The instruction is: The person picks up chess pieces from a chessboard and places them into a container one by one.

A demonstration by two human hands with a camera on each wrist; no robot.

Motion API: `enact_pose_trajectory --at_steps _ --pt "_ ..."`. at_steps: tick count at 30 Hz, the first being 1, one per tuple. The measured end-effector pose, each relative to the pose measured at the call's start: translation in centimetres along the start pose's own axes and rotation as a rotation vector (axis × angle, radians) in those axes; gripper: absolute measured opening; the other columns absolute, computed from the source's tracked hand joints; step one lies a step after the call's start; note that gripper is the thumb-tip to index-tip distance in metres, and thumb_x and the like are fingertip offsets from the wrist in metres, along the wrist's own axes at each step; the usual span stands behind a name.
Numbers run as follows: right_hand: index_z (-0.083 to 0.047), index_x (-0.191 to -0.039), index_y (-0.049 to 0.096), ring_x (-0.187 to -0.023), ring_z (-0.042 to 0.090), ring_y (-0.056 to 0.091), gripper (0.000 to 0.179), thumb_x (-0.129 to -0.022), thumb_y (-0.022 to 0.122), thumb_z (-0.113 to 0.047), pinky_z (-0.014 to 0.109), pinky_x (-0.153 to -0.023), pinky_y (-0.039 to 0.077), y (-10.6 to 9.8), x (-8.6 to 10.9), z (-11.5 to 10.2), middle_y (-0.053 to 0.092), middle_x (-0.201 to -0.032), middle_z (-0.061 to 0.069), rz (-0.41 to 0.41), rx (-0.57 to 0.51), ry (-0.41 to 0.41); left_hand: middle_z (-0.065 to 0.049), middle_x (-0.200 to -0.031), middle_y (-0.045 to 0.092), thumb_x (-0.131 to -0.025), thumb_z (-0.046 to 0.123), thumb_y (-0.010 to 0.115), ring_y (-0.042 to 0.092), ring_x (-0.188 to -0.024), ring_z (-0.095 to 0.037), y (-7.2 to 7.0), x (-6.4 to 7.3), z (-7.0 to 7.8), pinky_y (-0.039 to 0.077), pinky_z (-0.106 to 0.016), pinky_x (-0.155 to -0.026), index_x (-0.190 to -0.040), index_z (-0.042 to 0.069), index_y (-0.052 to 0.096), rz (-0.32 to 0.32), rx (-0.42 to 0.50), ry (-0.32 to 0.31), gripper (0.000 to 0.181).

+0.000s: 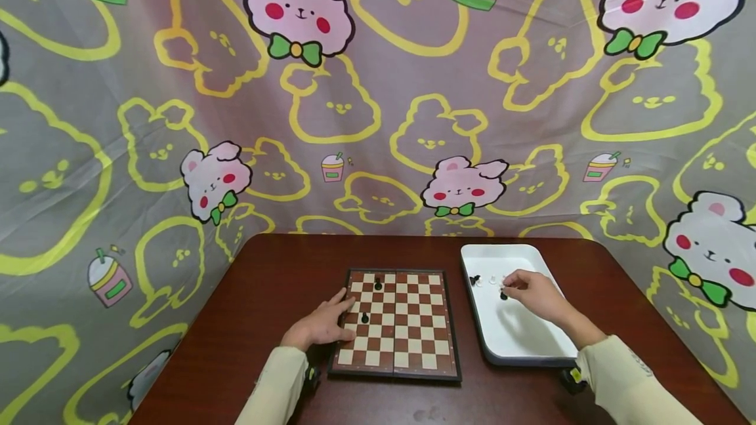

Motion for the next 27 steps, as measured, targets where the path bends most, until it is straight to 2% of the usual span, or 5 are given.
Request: enact_pose_trajectory --at_steps 8,13,20,27 --pt "-0.005 -0.093 0.068 -0.077 0.016 0.058 0.011 -0.088 0.066 -0.015 0.032 -0.064 0.046 -0.8 0.0 -0.2 0.066 -0.083 0.001 0.011 0.011 0.001 -0.013 -0.156 0.013 -0.083 0.032 0.073 0.016 -0.135 -0.05 -0.1 0.2 0.4 0.025 -0.064 -0.1 -0.146 0.013 0.038 0.004 0.003 0.011 0.075" --pt "-0.007 -0.092 0.068 -0.077 0.015 0.058 0.009 -0.087 0.067 -0.014 0.032 -0.065 0.046 -0.5 -0.1 -1.3 0.066 -0.082 0.0 0.015 -0.011 -0.018 -0.013 -0.157 0.013 -0.083 0.031 0.073 0.016 -0.136 -0.049 -0.1 0.3 0.4 0.026 -0.063 -0.1 -0.147 0.013 0.037 0.0 0.006 0.008 0.075" --pt "-0.003 -0.094 0.067 -0.079 0.016 0.059 0.011 -0.088 0.066 -0.013 0.034 -0.067 0.046 2.2 -0.8 -4.6 0.065 -0.084 0.001 -0.02 -0.103 -0.06 -0.012 -0.157 0.011 -0.084 0.031 0.072 0.015 -0.137 -0.048 0.0 0.2 0.3 0.026 -0.062 -0.101 -0.147 0.014 0.036 -0.007 0.011 0.008 0.075" --pt "-0.009 -0.094 0.067 -0.079 0.016 0.057 0.008 -0.088 0.066 -0.014 0.033 -0.065 0.045 6.1 -1.7 -7.6 0.064 -0.089 0.0 -0.066 -0.154 -0.034 -0.013 -0.157 0.011 -0.084 0.031 0.071 0.015 -0.136 -0.048 0.1 0.1 0.2 0.026 -0.062 -0.1 -0.147 0.013 0.036 -0.011 0.0 0.013 0.074"
Point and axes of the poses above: each hand's wrist, its own x-axis away from the middle knuckle, its own y-axis out of the palm, z = x × y, the point moved 10 cm from there along -x, towards the middle knuckle
